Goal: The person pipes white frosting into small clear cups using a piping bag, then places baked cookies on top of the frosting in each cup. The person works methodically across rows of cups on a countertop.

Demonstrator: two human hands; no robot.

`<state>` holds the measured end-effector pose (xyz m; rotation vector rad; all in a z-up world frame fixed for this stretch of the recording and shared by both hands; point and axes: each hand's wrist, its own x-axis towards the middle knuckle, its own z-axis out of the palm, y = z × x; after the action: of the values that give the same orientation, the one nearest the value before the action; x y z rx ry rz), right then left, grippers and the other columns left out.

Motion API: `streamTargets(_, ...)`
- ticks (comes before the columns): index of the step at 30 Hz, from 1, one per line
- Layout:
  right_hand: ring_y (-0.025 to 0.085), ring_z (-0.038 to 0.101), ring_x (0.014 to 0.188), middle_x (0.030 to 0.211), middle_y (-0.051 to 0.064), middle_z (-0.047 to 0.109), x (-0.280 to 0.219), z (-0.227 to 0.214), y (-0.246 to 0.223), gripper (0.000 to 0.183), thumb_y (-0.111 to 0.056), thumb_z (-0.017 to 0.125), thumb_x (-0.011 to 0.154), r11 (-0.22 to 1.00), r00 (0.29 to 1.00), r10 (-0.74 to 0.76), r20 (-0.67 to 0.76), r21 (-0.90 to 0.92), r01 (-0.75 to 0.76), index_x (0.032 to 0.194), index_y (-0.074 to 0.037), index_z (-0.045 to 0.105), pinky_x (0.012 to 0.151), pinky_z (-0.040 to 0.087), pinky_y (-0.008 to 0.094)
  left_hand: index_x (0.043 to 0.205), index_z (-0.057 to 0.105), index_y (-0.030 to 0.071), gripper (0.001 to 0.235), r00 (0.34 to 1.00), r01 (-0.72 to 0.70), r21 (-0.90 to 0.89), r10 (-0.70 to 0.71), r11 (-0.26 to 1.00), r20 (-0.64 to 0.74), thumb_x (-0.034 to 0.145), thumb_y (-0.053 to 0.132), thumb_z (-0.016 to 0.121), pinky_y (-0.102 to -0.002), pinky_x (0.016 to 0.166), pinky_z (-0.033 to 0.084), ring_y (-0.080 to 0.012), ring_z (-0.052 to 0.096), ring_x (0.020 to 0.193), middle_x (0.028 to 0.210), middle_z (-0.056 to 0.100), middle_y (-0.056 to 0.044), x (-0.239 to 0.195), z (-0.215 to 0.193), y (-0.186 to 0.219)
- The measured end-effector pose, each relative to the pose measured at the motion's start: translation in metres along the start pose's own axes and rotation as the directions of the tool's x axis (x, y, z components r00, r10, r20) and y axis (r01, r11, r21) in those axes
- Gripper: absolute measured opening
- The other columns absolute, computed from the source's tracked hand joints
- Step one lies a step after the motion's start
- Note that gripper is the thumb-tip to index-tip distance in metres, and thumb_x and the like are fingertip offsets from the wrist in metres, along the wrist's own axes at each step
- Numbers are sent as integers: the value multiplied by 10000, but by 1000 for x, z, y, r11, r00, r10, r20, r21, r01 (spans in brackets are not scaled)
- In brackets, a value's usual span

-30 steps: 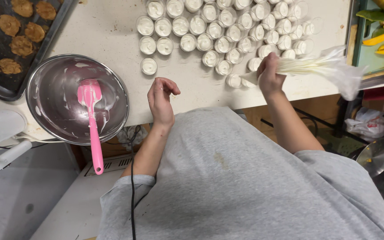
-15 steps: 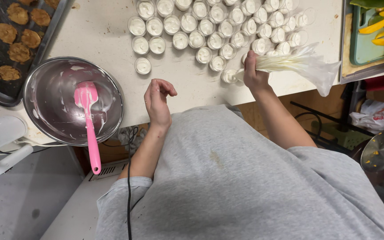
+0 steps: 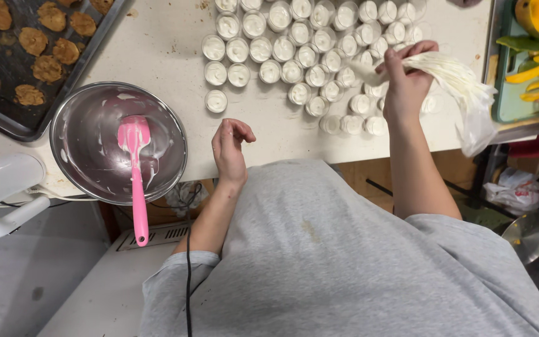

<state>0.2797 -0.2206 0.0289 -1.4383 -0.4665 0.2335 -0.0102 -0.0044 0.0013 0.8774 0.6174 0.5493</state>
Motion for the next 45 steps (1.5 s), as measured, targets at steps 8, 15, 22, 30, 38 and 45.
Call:
streamTargets(8, 205, 651, 692, 774, 85, 606, 62, 40, 43, 152, -195, 440, 1232, 995, 998, -59, 39, -81, 62, 1332, -81, 429, 761, 578, 338, 875, 522, 58, 409, 998, 34, -24, -35, 999, -49, 1131, 337, 367, -320, 773, 459, -161, 540, 773, 818, 562, -62, 20, -2, -4)
streamTargets(15, 140, 515, 518, 712, 55, 521, 102, 29, 107, 266, -320, 480, 1196, 955, 992, -120, -48, -280, 102, 1092, -74, 475, 455, 456, 304, 875, 523, 60, 407, 996, 71, -33, -73, 997, -59, 1135, 329, 364, -321, 777, 461, -159, 537, 773, 821, 560, -59, 37, -5, -11)
streamTargets(22, 109, 516, 491, 650, 12, 527, 116, 35, 138, 321, -369, 453, 1174, 922, 998, -67, 11, -381, 66, 1018, -88, 457, 438, 438, 278, 875, 522, 59, 399, 992, 102, -22, -103, 995, -72, 1132, 321, 366, -316, 770, 458, -156, 534, 768, 818, 559, -59, 52, -4, -15)
streamTargets(30, 90, 415, 442, 600, -1, 466, 116, 48, 143, 334, -360, 440, 1177, 912, 999, -38, 15, -407, 41, 1000, -79, 468, 421, 346, 271, 872, 533, 58, 416, 991, 115, 17, -113, 993, -69, 1135, 328, 356, -309, 769, 454, -149, 534, 768, 814, 565, -58, 60, -6, -16)
streamTargets(38, 92, 453, 429, 595, -7, 481, 115, 48, 147, 334, -375, 440, 1170, 892, 999, -35, 20, -451, 41, 1013, -84, 479, 411, 375, 265, 871, 538, 64, 409, 990, 120, 9, -119, 993, -79, 1131, 329, 367, -310, 765, 455, -145, 537, 767, 814, 566, -52, 58, -7, -16)
streamTargets(45, 122, 477, 421, 574, 11, 507, 104, 38, 133, 333, -356, 485, 1166, 958, 986, -148, -75, -258, 124, 958, -97, 479, 385, 374, 278, 866, 538, 73, 420, 992, 108, 35, -106, 994, -70, 1135, 339, 357, -306, 763, 452, -139, 536, 764, 805, 571, -44, 58, -8, -16)
